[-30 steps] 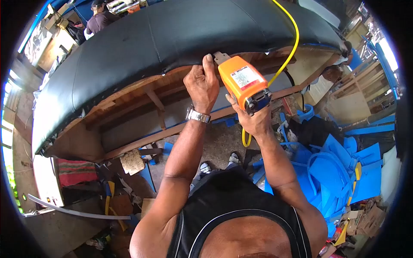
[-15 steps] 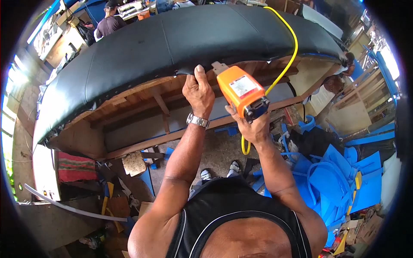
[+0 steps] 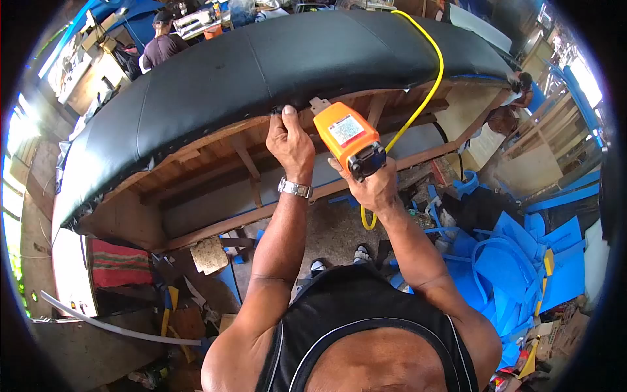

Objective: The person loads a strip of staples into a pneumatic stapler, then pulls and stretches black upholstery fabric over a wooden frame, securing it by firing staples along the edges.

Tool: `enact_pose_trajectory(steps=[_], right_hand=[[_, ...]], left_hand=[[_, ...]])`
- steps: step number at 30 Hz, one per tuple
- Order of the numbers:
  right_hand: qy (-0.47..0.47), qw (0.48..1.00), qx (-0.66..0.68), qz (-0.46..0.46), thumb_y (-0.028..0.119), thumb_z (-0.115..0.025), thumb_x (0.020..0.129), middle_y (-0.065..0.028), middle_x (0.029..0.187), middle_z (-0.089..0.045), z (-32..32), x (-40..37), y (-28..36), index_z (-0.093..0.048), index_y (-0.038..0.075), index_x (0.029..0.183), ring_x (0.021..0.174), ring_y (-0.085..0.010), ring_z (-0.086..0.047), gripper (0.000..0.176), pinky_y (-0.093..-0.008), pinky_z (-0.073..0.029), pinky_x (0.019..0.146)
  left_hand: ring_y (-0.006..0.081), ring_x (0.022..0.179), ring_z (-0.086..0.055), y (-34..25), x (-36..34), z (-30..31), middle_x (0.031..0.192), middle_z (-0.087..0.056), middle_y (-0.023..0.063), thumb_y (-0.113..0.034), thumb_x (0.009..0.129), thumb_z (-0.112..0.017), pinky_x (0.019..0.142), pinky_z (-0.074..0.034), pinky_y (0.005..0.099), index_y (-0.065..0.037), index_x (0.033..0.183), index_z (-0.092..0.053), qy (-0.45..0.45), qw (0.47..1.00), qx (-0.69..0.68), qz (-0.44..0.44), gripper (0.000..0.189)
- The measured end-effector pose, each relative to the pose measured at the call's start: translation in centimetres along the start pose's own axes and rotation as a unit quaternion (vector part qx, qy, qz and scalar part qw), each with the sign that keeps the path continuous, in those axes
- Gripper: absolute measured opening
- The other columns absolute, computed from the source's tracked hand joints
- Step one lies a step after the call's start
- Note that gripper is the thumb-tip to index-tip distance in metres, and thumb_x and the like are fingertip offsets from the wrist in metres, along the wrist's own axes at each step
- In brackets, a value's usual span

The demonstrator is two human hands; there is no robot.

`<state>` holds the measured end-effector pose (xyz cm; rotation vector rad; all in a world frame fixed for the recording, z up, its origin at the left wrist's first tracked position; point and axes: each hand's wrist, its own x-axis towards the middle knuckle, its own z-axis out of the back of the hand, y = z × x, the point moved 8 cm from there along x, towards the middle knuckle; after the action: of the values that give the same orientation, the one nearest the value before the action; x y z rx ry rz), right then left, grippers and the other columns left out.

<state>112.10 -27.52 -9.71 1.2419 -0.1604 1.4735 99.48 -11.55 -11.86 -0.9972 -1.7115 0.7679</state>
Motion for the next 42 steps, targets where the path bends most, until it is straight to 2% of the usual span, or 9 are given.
enact_pose_trajectory(steps=[13, 18, 21, 23, 27, 33, 34, 38, 42], right_hand=[[-0.007, 1.0, -0.009, -0.03, 0.017, -0.079, 0.08, -0.0165, 0.093, -0.073, -1.2, 0.5, 2.9, -0.065, 0.007, 0.115, 0.087, -0.0384, -0.072, 0.039, -0.0432, -0.06, 0.074], [0.016, 0.998, 0.019, -0.05, 0.015, -0.079, 0.079, -0.0151, 0.092, -0.073, -1.1, 0.3, 1.8, -0.065, 0.009, 0.117, 0.085, -0.035, -0.073, 0.041, -0.0415, -0.059, 0.073], [0.017, 0.998, -0.011, -0.065, 0.021, -0.08, 0.081, -0.0145, 0.092, -0.073, 1.9, -0.6, 0.7, -0.066, 0.011, 0.112, 0.086, -0.0355, -0.072, 0.036, -0.0432, -0.059, 0.074], [-0.035, 0.997, -0.013, -0.064, 0.017, -0.08, 0.079, -0.016, 0.093, -0.074, 4.8, -2.6, -2.2, -0.067, 0.012, 0.122, 0.086, -0.0356, -0.073, 0.044, -0.0423, -0.059, 0.074], [-0.087, 0.989, -0.041, -0.109, 0.02, -0.085, 0.081, -0.0129, 0.087, -0.075, 11.5, -4.5, -7.6, -0.072, 0.003, 0.104, 0.082, -0.0302, -0.075, 0.032, -0.0388, -0.058, 0.071], [-0.123, 0.984, 0.025, -0.13, 0.015, -0.084, 0.085, -0.0129, 0.105, -0.075, 19.5, -5.8, -12.2, -0.068, -0.003, 0.11, 0.097, -0.023, -0.073, 0.036, -0.0365, -0.057, 0.086], [-0.128, 0.981, 0.055, -0.133, 0.015, -0.084, 0.085, -0.0135, 0.105, -0.075, 20.4, -5.8, -12.7, -0.066, -0.003, 0.112, 0.097, -0.0236, -0.073, 0.037, -0.0372, -0.057, 0.087], [-0.064, 0.988, 0.066, -0.125, 0.018, -0.084, 0.086, -0.0139, 0.105, -0.075, 22.0, -5.3, -15.4, -0.067, -0.002, 0.111, 0.096, -0.0243, -0.074, 0.036, -0.038, -0.058, 0.086], [-0.013, 0.992, 0.088, -0.095, 0.02, -0.085, 0.085, -0.0122, 0.102, -0.076, 22.0, -4.0, -15.8, -0.068, -0.001, 0.11, 0.093, -0.0232, -0.075, 0.036, -0.0378, -0.059, 0.084]], left_hand=[[0.0087, 0.069, -0.054, -0.4, -0.2, 1.6, 0.075, -0.064, 0.0013, -0.02, 0.104, -0.054, 0.061, -0.045, 0.0283, -0.001, 0.081, -0.064, 0.033, 0.999, -0.04, -0.012, 0.032], [0.0152, 0.088, -0.068, 14.4, -4.1, 4.3, 0.103, -0.071, 0.0065, -0.017, 0.102, -0.059, 0.081, -0.056, 0.0309, -0.001, 0.108, -0.065, 0.075, 0.984, -0.136, 0.09, 0.018], [0.0146, 0.093, -0.068, 8.5, -6.6, 1.2, 0.106, -0.071, 0.0076, -0.017, 0.102, -0.059, 0.084, -0.057, 0.0316, 0.0, 0.114, -0.065, 0.114, 0.991, -0.035, 0.063, 0.022], [0.0162, 0.098, -0.068, 6.8, -7.5, -2.0, 0.11, -0.071, 0.0099, -0.021, 0.103, -0.06, 0.086, -0.056, 0.0315, 0.003, 0.123, -0.064, 0.119, 0.969, -0.102, 0.194, 0.031], [0.0204, 0.106, -0.067, 1.9, -10.5, -12.7, 0.124, -0.068, 0.014, -0.023, 0.103, -0.061, 0.09, -0.055, 0.0329, 0.003, 0.137, -0.053, 0.207, 0.882, -0.322, 0.275, 0.044], [0.0122, 0.082, -0.065, 4.1, -9.9, -19.7, 0.1, -0.073, 0.0058, -0.035, 0.101, -0.064, 0.076, -0.053, 0.0328, -0.009, 0.105, -0.06, 0.066, 0.817, -0.427, 0.382, 0.026], [0.0107, 0.07, -0.061, 2.4, -10.3, -19.7, 0.087, -0.069, 0.0055, -0.039, 0.101, -0.064, 0.061, -0.05, 0.0287, -0.01, 0.093, -0.056, 0.011, 0.835, -0.395, 0.383, 0.031], [0.0088, 0.049, -0.044, 1.0, -8.3, -17.8, 0.064, -0.055, 0.0006, -0.04, 0.098, -0.069, 0.046, -0.041, 0.0276, -0.01, 0.082, -0.053, -0.1, 0.946, -0.129, 0.279, 0.038], [0.0062, 0.056, -0.035, 1.6, -6.6, -16.3, 0.06, -0.042, -0.0056, -0.033, 0.099, -0.068, 0.048, -0.03, 0.0288, -0.009, 0.066, -0.048, -0.147, 0.981, -0.027, 0.127, 0.045]])
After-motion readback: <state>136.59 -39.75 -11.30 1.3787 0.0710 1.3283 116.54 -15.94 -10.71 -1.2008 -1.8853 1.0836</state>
